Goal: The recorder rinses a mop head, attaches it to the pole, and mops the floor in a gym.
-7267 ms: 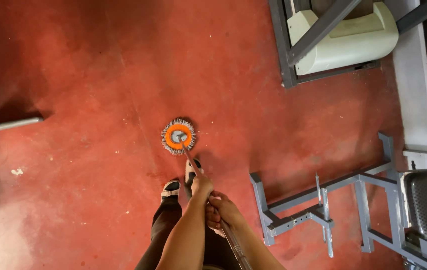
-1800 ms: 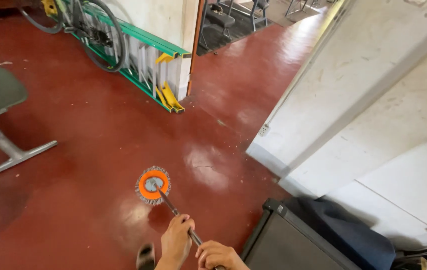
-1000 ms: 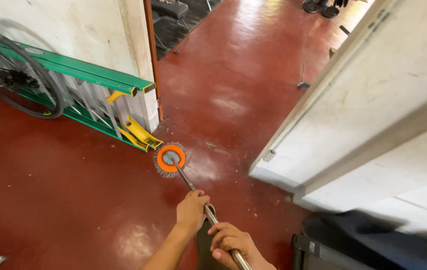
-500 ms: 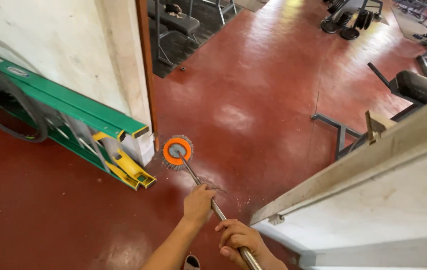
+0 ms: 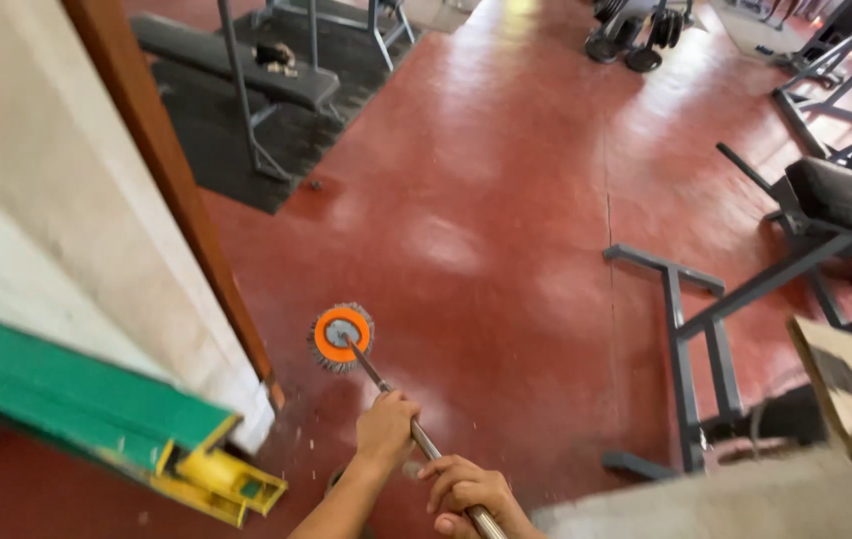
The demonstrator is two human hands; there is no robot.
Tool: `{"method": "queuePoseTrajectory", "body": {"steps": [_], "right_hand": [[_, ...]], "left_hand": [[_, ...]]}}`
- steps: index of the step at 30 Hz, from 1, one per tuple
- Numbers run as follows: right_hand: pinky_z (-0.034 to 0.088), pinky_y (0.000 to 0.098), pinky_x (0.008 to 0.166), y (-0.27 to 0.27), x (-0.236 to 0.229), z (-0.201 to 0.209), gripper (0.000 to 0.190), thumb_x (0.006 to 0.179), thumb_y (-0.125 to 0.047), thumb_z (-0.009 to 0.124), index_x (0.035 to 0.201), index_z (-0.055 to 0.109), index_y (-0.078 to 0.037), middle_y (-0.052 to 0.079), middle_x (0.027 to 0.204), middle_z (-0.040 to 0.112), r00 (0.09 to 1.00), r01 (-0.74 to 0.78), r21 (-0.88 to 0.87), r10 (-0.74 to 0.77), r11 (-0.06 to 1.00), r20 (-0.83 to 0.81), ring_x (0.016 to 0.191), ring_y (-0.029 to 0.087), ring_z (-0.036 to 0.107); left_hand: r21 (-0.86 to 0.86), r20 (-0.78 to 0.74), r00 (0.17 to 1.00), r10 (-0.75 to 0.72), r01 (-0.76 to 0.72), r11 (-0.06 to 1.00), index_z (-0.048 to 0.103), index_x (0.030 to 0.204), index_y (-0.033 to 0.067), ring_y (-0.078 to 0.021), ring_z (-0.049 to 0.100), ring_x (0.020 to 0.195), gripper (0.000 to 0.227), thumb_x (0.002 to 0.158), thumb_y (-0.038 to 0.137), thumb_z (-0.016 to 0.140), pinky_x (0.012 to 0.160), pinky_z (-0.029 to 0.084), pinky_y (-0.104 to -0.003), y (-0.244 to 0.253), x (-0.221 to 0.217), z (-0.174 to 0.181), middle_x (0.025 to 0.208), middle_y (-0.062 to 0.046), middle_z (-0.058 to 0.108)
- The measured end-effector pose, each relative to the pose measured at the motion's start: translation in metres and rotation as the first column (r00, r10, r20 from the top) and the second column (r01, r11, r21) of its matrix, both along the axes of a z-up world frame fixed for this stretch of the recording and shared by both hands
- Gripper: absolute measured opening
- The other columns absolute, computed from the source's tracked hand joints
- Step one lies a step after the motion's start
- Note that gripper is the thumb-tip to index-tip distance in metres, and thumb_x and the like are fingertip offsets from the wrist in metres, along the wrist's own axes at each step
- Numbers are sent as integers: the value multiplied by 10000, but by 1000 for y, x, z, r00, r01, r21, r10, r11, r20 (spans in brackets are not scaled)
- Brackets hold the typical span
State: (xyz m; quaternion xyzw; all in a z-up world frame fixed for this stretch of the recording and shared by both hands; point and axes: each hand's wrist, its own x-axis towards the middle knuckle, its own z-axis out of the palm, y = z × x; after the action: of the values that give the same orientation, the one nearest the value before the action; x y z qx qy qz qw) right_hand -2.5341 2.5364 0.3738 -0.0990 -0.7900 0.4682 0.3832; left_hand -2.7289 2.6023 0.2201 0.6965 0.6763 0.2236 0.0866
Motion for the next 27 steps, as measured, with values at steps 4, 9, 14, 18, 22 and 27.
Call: {"method": "queuePoseTrajectory", "body": {"steps": [4, 9, 14, 18, 22, 27], "right_hand": [[559, 500, 1014, 99, -56, 4, 373, 1005, -215, 692, 698, 567, -46, 88, 766, 679, 996, 34, 22, -32, 999, -84, 1009, 332, 689], [579, 517, 934, 199, -102, -14, 419, 992, -229, 694, 658, 512, -55, 114, 820, 715, 978, 107, 33, -100, 994, -181, 1064, 432, 701], [577, 496, 929, 310, -131, -23, 440, 1001, -240, 686, 648, 484, -71, 110, 813, 715, 989, 66, -5, -66, 998, -133, 1097, 420, 695], [566, 551, 989, 418, -145, -37, 448, 1021, -211, 685, 650, 490, -51, 133, 786, 717, 978, -45, 2, 44, 999, -204, 963, 403, 713], [582, 519, 960, 547, -144, -34, 469, 1015, -221, 698, 646, 455, -66, 126, 785, 712, 978, -82, 5, 82, 997, -192, 1008, 413, 722], [549, 509, 993, 704, -124, 2, 400, 1008, -110, 678, 670, 468, -63, 85, 806, 665, 975, -220, -2, 220, 976, -20, 1086, 383, 676]], "left_hand": [[-24, 21, 1000, -16, 17, 1000, 677, 701, 198, -207, 629, 897, 150, 840, 201, 621, 726, 531, -375, 105, -53, 18, 910, 61, 663], [-31, 101, 995, 3, 1, 1000, 687, 728, 191, -186, 590, 936, 203, 868, 256, 556, 766, 495, -363, 206, -95, 20, 926, 60, 651], [-106, 121, 990, 66, -53, 993, 699, 741, 205, -171, 600, 926, 136, 834, 231, 603, 754, 512, -347, 307, -128, 2, 957, 90, 665], [-82, 133, 984, 119, -109, 991, 696, 731, 216, -193, 630, 934, 62, 761, 187, 651, 712, 530, -375, 390, -142, 2, 949, 78, 666], [-85, 112, 975, 194, -185, 979, 646, 700, 225, -161, 613, 958, 84, 733, 164, 694, 740, 523, -358, 508, -146, -6, 929, 99, 645], [30, 158, 970, 182, -189, 982, 611, 711, 208, -209, 591, 901, 229, 614, 69, 765, 686, 515, -377, 650, -140, 21, 940, 92, 648]]}}
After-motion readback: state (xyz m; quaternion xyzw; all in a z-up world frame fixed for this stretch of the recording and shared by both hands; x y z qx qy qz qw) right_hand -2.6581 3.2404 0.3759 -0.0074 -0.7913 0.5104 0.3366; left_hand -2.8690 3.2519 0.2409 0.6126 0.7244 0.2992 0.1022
